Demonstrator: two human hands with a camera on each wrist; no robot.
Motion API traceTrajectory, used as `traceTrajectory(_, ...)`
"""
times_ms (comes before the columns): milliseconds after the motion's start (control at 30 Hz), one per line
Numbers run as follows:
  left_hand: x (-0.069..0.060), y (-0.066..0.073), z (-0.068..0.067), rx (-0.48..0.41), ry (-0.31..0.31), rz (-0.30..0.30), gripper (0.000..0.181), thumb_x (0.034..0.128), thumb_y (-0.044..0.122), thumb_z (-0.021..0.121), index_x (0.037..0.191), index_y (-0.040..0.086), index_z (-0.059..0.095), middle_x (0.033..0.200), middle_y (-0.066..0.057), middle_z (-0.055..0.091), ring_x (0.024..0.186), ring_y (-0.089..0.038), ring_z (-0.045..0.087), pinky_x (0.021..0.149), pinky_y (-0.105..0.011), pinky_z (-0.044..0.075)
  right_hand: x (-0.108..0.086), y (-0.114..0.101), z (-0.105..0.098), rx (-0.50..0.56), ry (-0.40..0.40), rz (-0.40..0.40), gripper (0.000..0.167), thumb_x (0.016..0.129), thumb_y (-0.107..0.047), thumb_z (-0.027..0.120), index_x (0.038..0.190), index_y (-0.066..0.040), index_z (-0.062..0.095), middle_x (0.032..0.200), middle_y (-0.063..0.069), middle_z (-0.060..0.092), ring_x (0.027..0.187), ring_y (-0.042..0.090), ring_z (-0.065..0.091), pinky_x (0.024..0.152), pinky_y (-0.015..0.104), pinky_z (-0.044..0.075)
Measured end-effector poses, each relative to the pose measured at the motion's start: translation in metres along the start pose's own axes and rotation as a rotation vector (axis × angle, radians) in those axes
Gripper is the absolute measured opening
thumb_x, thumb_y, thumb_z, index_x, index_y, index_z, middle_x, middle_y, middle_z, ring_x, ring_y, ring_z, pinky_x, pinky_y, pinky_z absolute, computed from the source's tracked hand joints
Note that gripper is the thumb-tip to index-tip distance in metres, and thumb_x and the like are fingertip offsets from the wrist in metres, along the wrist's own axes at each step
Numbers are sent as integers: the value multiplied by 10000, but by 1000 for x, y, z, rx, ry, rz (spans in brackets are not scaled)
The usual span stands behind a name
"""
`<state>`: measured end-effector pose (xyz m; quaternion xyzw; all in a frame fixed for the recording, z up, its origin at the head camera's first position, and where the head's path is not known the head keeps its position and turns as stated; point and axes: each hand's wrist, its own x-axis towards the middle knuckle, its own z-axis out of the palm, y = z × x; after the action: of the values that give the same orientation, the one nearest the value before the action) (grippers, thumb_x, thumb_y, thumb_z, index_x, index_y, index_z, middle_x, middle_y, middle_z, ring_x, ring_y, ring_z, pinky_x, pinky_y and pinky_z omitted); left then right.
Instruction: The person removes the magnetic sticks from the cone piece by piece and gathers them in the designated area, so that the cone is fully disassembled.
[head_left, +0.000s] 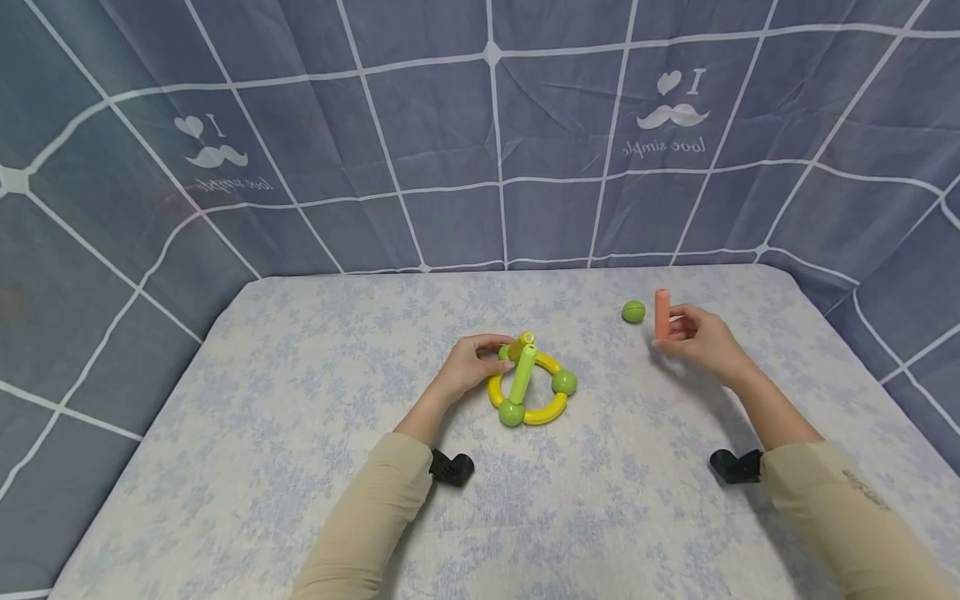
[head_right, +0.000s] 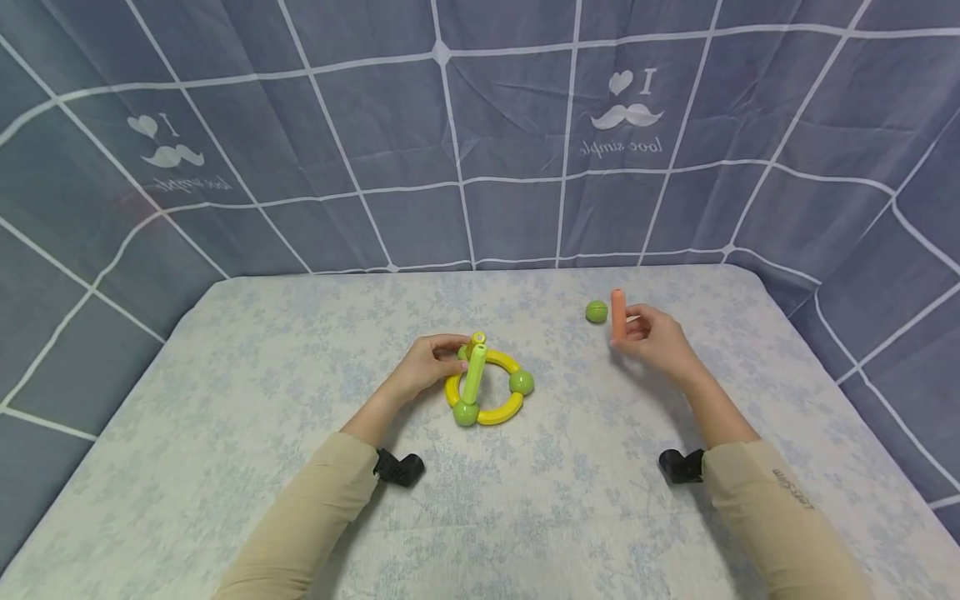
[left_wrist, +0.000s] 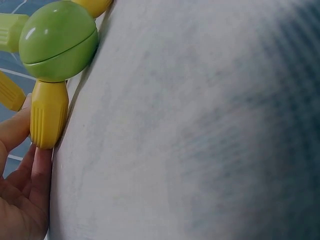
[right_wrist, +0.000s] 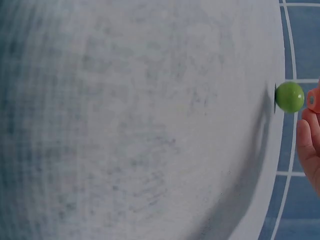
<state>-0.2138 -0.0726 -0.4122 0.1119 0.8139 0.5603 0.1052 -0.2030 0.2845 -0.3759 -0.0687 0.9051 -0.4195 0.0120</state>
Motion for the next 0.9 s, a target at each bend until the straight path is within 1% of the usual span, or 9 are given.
traceTrajectory(167,2,-1,0,-3,6,1,351,818,39,704,1164,64,655,1142,-118,604,889,-203,579,741,-259,501,5,7,-2,-36,26,7,525,832,-112,701,1249,97,458,1054,271,564,828,143,538,639,204,447)
traceTrajectory(233,1,0,0,-2,7,1,349,817,38,705,1161,65,657,1141,-116,604,884,-201,579,737,-259,501,7,9,-1,-45,38,17,527,826,-99,703,1246,104,458,1038,272,564,823,152,529,626,209,445)
traceTrajectory(333,1,0,0,-6,5,4,342,815,36,707,1153,63,661,1137,-114,605,874,-189,577,728,-248,499,11,12,0,-53,51,47,522,820,-79,699,1243,110,459,1007,258,568,800,139,514,619,213,444)
traceTrajectory(400,1,0,0,-6,-1,3,342,815,19,700,1154,39,655,1139,-138,602,885,-220,578,729,-261,501,14,14,0,-53,52,70,526,818,-71,696,1248,110,454,994,246,565,780,125,504,613,215,445)
traceTrajectory(567,3,-4,1,-13,-15,-3,361,820,13,693,1175,8,634,1167,-182,585,918,-279,571,730,-274,497,22,18,1,-54,42,135,538,815,-77,700,1251,116,451,961,218,560,704,100,506,577,214,461)
traceTrajectory(633,3,-6,1,-16,-11,-6,367,819,36,701,1181,31,638,1176,-164,585,915,-255,572,730,-261,494,25,21,2,-57,41,155,526,817,-81,700,1243,118,465,949,210,564,671,87,512,563,216,466)
traceTrajectory(733,1,-4,2,-15,2,-13,363,819,53,707,1177,61,648,1174,-135,592,902,-218,574,734,-254,495,29,23,3,-63,43,185,489,825,-91,690,1223,111,490,953,206,570,651,83,520,557,217,468)
traceTrajectory(900,0,-2,1,-6,14,0,347,820,49,706,1163,72,657,1153,-122,605,871,-196,582,728,-259,501,37,22,7,-83,67,229,446,820,-96,682,1181,110,522,941,204,565,630,85,519,546,213,460)
